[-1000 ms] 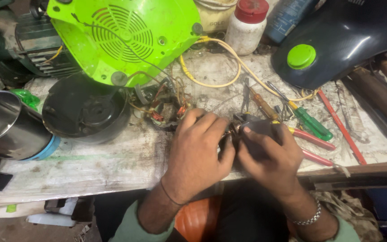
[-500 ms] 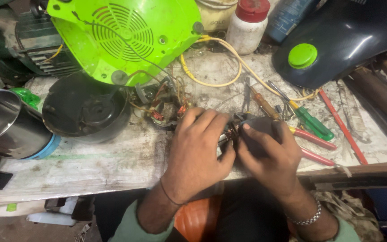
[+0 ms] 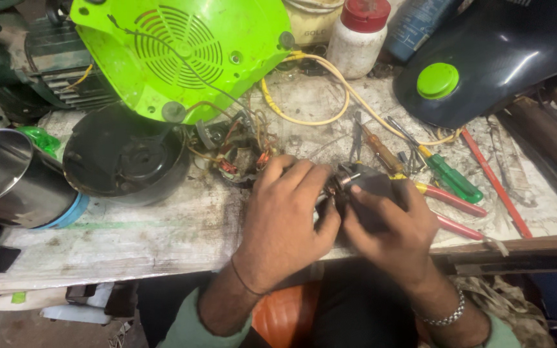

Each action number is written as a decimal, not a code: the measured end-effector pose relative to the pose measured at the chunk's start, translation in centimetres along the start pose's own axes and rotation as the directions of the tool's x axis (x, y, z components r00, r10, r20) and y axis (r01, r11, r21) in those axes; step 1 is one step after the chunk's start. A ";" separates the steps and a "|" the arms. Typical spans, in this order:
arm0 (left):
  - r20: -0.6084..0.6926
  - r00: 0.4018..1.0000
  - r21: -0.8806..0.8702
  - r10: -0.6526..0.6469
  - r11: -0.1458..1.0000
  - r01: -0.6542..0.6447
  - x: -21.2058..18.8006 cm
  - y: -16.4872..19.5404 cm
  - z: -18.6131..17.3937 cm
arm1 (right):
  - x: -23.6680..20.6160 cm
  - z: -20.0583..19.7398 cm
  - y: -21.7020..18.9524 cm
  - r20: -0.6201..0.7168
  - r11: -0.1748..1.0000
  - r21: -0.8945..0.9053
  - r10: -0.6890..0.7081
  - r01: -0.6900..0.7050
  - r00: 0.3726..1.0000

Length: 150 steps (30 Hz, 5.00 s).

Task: The person works at a cluttered repair workbench, prying and twisting the copper armature out of a small appliance motor housing by hand, separating the rotor from the stator housing, and then pouring oil from a blue bottle onto the motor windings.

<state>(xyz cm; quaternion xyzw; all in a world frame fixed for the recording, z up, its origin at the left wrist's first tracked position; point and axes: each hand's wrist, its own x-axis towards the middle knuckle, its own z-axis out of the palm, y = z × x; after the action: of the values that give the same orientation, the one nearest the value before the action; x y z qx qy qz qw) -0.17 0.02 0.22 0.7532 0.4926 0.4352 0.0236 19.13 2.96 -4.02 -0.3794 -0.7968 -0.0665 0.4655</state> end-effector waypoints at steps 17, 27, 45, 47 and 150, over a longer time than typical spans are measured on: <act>-0.006 0.999 -0.024 -0.031 0.999 0.031 -0.1 0.3 -0.2 | 0.1 0.1 -0.1 0.000 1.000 -0.007 0.010 -0.010 1.000; -0.016 0.999 -0.049 -0.031 0.998 0.031 -0.2 0.1 -0.1 | -0.2 0.3 0.1 -0.004 1.000 -0.021 0.019 -0.019 1.000; -0.029 0.999 -0.030 -0.020 0.999 0.019 -0.3 -0.1 0.0 | -0.1 0.3 0.2 -0.007 1.000 0.012 0.014 -0.014 1.000; -0.028 1.000 -0.006 -0.006 1.000 0.006 -0.2 -0.1 -0.1 | -0.1 0.4 0.1 0.005 1.000 0.017 0.017 -0.018 1.000; -0.005 1.000 -0.020 -0.026 0.999 0.026 -0.2 -0.1 0.2 | 0.2 0.3 -0.2 0.004 0.999 0.001 0.037 -0.037 0.999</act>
<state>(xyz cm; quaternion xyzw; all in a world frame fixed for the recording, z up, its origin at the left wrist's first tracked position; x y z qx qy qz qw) -0.13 0.03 -0.04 0.7452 0.4981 0.4419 0.0356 18.78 3.06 -4.01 -0.3942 -0.7905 -0.0568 0.4653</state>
